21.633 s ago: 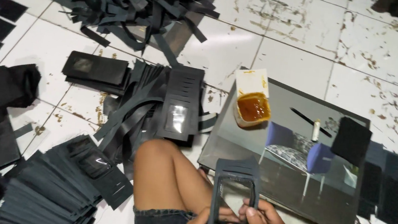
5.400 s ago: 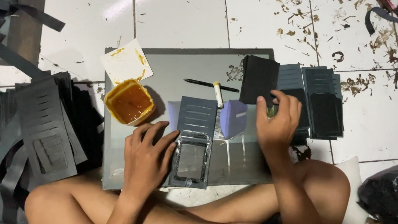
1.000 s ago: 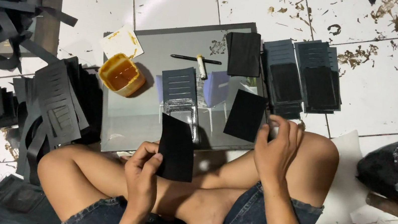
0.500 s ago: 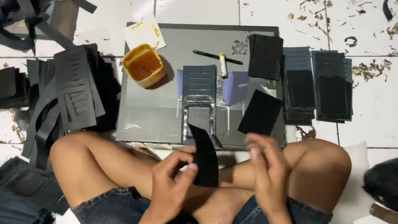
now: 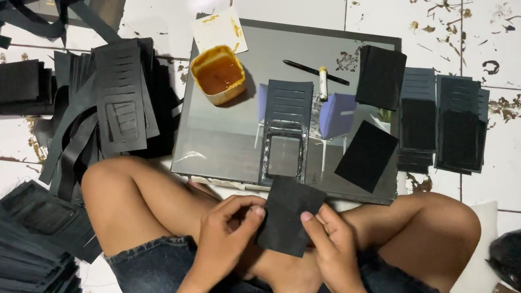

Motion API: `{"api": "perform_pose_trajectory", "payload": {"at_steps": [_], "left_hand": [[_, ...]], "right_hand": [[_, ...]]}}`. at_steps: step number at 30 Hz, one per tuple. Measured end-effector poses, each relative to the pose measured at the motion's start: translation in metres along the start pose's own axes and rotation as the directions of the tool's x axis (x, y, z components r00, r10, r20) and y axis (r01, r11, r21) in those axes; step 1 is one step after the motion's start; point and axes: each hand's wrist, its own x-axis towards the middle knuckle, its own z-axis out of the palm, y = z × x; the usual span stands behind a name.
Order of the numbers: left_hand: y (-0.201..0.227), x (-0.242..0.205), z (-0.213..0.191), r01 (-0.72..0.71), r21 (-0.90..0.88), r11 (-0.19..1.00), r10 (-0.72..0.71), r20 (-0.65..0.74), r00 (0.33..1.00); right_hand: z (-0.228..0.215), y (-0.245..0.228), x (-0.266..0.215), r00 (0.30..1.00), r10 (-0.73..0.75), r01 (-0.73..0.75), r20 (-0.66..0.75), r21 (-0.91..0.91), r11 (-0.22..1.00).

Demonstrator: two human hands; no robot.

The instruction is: The person sits on the floor and assembles black fabric pieces, applying glue with a stick applicator from a small container onto a piece and pressing a matching fabric piece on top. They align the glued pieces, press them flat, and set finished pieces aside with stacks of cut fabric pieces around them.

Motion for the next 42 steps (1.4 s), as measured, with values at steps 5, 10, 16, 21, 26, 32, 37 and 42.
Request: {"api": "perform_pose_trajectory", "payload": {"at_steps": [5,10,16,21,26,32,37,42], "left_hand": [[-0.017,0.015,0.001,0.116,-0.181,0.977,-0.107,0.058,0.992],[-0.03,0.04,0.004,0.192,-0.086,0.978,-0.186,0.072,0.98],[-0.031,0.071,0.006,0.095,-0.003,0.995,-0.094,0.058,0.994],[-0.023,0.093,0.0,-0.077,0.088,0.993,0.068,0.096,0.993],[-0.021,0.107,-0.004,-0.158,0.264,0.952,0.128,0.128,0.984],[-0.018,0.116,-0.01,-0.212,0.302,0.929,0.145,0.232,0.962],[-0.028,0.119,-0.007,-0.214,0.329,0.92,0.153,0.201,0.968],[-0.03,0.124,-0.005,-0.183,0.358,0.916,0.121,0.188,0.975]], "right_hand": [[0.004,-0.007,0.019,0.993,0.055,-0.038,0.109,-0.161,0.986],[0.001,-0.002,0.047,1.0,-0.017,0.017,0.003,-0.245,0.969],[0.006,-0.016,0.074,0.974,-0.17,0.078,-0.153,-0.474,0.877],[0.002,-0.018,0.095,0.947,-0.3,0.171,-0.112,-0.614,0.77],[0.003,-0.023,0.108,0.925,-0.379,0.213,-0.041,-0.769,0.602],[0.004,-0.024,0.114,0.937,-0.341,0.181,-0.069,-0.742,0.645],[0.008,-0.019,0.116,0.939,-0.316,0.123,-0.134,-0.726,0.676],[0.008,-0.02,0.118,0.945,-0.28,0.062,-0.171,-0.745,0.664]]}}
